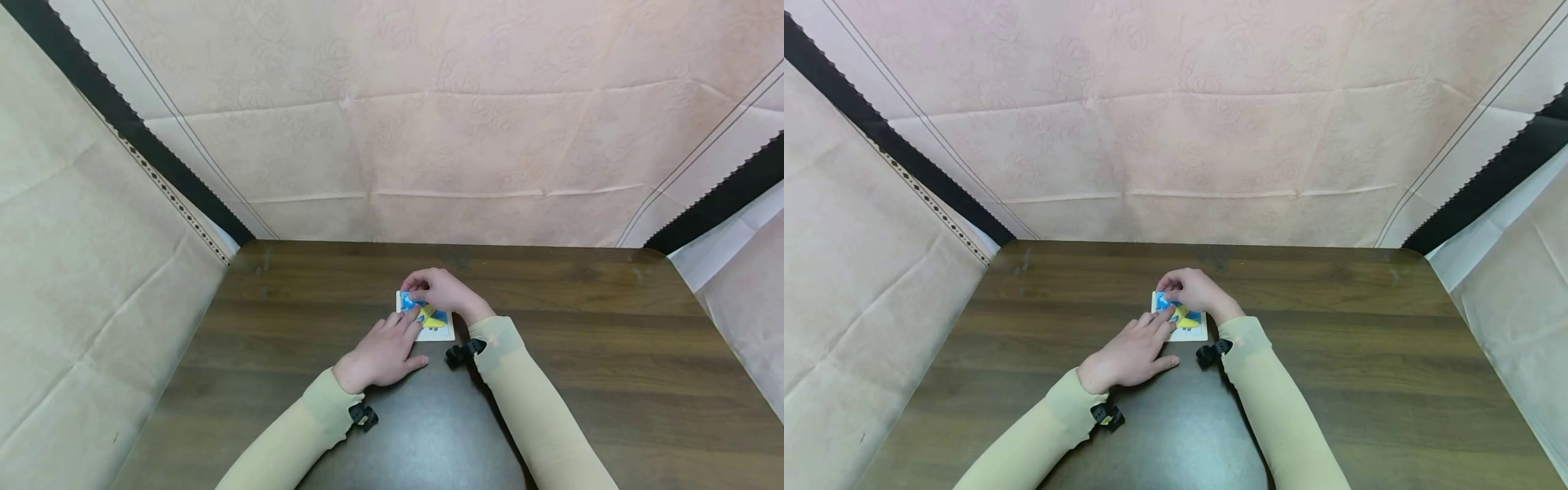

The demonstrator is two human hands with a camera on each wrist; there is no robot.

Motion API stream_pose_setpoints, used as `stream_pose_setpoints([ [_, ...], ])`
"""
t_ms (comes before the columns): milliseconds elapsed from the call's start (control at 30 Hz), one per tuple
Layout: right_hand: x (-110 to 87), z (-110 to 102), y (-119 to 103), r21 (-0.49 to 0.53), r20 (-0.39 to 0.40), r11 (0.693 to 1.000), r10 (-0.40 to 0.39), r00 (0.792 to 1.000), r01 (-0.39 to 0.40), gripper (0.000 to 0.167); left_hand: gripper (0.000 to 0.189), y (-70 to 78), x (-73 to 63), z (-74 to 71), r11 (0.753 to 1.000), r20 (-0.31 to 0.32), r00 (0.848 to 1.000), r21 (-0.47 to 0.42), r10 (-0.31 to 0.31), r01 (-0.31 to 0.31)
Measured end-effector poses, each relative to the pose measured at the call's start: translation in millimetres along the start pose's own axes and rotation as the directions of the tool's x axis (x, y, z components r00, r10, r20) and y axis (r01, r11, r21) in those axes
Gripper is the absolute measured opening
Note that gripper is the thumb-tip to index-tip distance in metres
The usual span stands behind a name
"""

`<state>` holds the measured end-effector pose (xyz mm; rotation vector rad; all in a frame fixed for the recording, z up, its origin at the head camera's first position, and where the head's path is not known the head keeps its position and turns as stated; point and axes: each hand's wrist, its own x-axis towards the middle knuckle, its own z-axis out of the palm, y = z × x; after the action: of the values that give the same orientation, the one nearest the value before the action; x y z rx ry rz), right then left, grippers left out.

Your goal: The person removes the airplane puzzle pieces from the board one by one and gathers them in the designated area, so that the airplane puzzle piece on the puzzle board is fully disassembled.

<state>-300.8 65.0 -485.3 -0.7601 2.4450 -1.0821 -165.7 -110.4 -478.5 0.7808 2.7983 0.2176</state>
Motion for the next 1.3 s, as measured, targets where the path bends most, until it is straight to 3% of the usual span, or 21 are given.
stream_pose_setpoints([
  [167,0.1,2.1,0.1,0.017,-0.005,0.999,0.033,0.999,-0.033,0.012,0.076,0.1,-0.4,0.9,1.000,-0.001,1.000,0.000,0.003,-0.003],
  [467,1.3,5.8,-7.4,-0.066,-0.004,0.997,0.039,0.999,-0.039,0.016,0.076,0.0,-1.4,-1.6,1.000,0.001,1.000,0.019,0.005,-0.005],
  [733,-0.8,0.4,0.5,0.025,0.013,1.000,0.012,1.000,-0.013,0.016,0.076,-0.6,-0.7,-0.1,1.000,0.006,1.000,0.011,0.003,-0.003],
  [1067,-1.3,1.5,-0.5,0.074,-0.003,0.996,0.054,0.999,-0.053,0.017,0.077,-4.2,2.4,5.7,1.000,-0.003,1.000,0.000,0.012,-0.012],
  [1300,0.7,2.2,0.9,0.087,-0.011,0.992,0.088,0.996,-0.087,0.020,0.075,-2.3,3.2,-1.2,1.000,0.014,1.000,0.021,0.012,-0.012],
])
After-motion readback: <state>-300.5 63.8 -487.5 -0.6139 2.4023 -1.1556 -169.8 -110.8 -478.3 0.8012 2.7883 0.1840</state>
